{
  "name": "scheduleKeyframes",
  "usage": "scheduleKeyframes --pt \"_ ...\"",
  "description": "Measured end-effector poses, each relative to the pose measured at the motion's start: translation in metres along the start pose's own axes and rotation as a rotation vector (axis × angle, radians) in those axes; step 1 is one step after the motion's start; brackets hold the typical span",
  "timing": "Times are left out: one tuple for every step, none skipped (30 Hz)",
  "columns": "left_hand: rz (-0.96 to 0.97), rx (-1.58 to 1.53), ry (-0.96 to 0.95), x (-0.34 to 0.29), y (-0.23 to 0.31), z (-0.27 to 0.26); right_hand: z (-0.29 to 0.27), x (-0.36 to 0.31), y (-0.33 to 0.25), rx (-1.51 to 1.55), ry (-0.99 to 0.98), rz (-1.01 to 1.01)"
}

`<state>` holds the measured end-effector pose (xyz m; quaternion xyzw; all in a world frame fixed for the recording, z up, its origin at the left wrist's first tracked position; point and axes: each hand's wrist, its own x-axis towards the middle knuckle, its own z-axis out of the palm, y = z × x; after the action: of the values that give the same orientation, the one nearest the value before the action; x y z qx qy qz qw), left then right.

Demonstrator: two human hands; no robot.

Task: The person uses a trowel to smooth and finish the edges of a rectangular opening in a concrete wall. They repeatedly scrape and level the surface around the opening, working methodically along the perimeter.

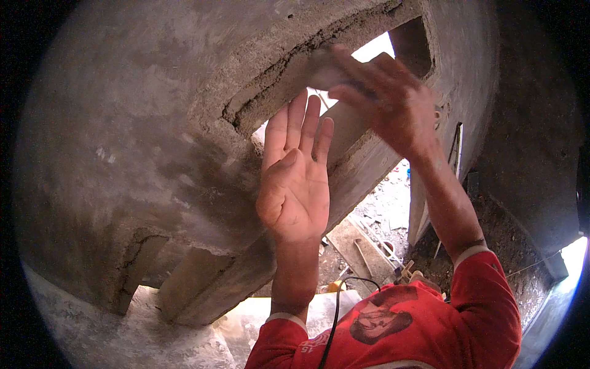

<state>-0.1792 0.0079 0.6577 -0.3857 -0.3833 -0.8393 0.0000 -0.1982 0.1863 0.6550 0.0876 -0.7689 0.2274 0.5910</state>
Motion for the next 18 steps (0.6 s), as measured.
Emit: scheduleKeyframes --pt "-0.007 -0.03 -0.005 -0.001 0.0 -0.002 0.002 0.002 -0.008 0.01 -0.008 -0.046" --pt "-0.014 -0.061 -0.01 -0.002 0.001 -0.006 0.002 0.006 -0.014 0.038 0.001 -0.098" --pt "-0.021 -0.092 -0.015 -0.003 0.001 -0.008 0.003 0.004 -0.012 0.021 0.001 -0.092" --pt "-0.019 -0.092 -0.023 -0.003 0.003 -0.007 0.003 0.004 -0.009 0.008 0.005 -0.09" --pt "-0.018 -0.092 -0.031 -0.003 0.006 -0.005 0.003 0.003 -0.006 -0.004 0.009 -0.089" --pt "-0.016 -0.091 -0.039 -0.004 0.008 -0.003 0.002 0.001 -0.005 0.009 0.005 -0.038" --pt "-0.016 -0.095 -0.04 -0.003 0.006 -0.004 0.001 -0.003 -0.001 0.012 0.0 0.01" --pt "-0.016 -0.099 -0.042 -0.003 0.004 -0.006 0.0 -0.005 -0.001 0.016 -0.006 0.059" --pt "-0.017 -0.102 -0.043 -0.003 0.002 -0.007 0.002 -0.004 -0.006 0.025 -0.002 0.01" --pt "-0.021 -0.102 -0.034 -0.004 0.004 -0.007 0.005 0.0 -0.019 0.046 0.007 -0.03" --pt "-0.025 -0.101 -0.024 -0.004 0.005 -0.009 0.006 0.003 -0.026 0.066 0.015 -0.071" --pt "-0.029 -0.101 -0.015 -0.005 0.006 -0.009 0.006 0.003 -0.027 0.032 -0.001 -0.094" --pt "-0.03 -0.112 -0.022 -0.005 0.007 -0.01 0.005 0.001 -0.024 0.054 0.0 -0.063" --pt "-0.03 -0.122 -0.029 -0.005 0.008 -0.01 0.005 -0.004 -0.017 0.077 0.0 -0.031" --pt "-0.031 -0.132 -0.036 -0.006 0.009 -0.009 0.005 -0.006 -0.013 0.101 0.001 0.0" --pt "-0.036 -0.125 -0.028 -0.005 0.009 -0.007 0.006 -0.005 -0.012 0.093 0.003 0.002" --pt "-0.041 -0.118 -0.02 -0.003 0.008 -0.005 0.006 -0.004 -0.011 0.085 0.005 0.005" --pt "-0.047 -0.11 -0.013 -0.002 0.008 -0.003 0.006 -0.003 -0.011 0.076 0.007 0.008"
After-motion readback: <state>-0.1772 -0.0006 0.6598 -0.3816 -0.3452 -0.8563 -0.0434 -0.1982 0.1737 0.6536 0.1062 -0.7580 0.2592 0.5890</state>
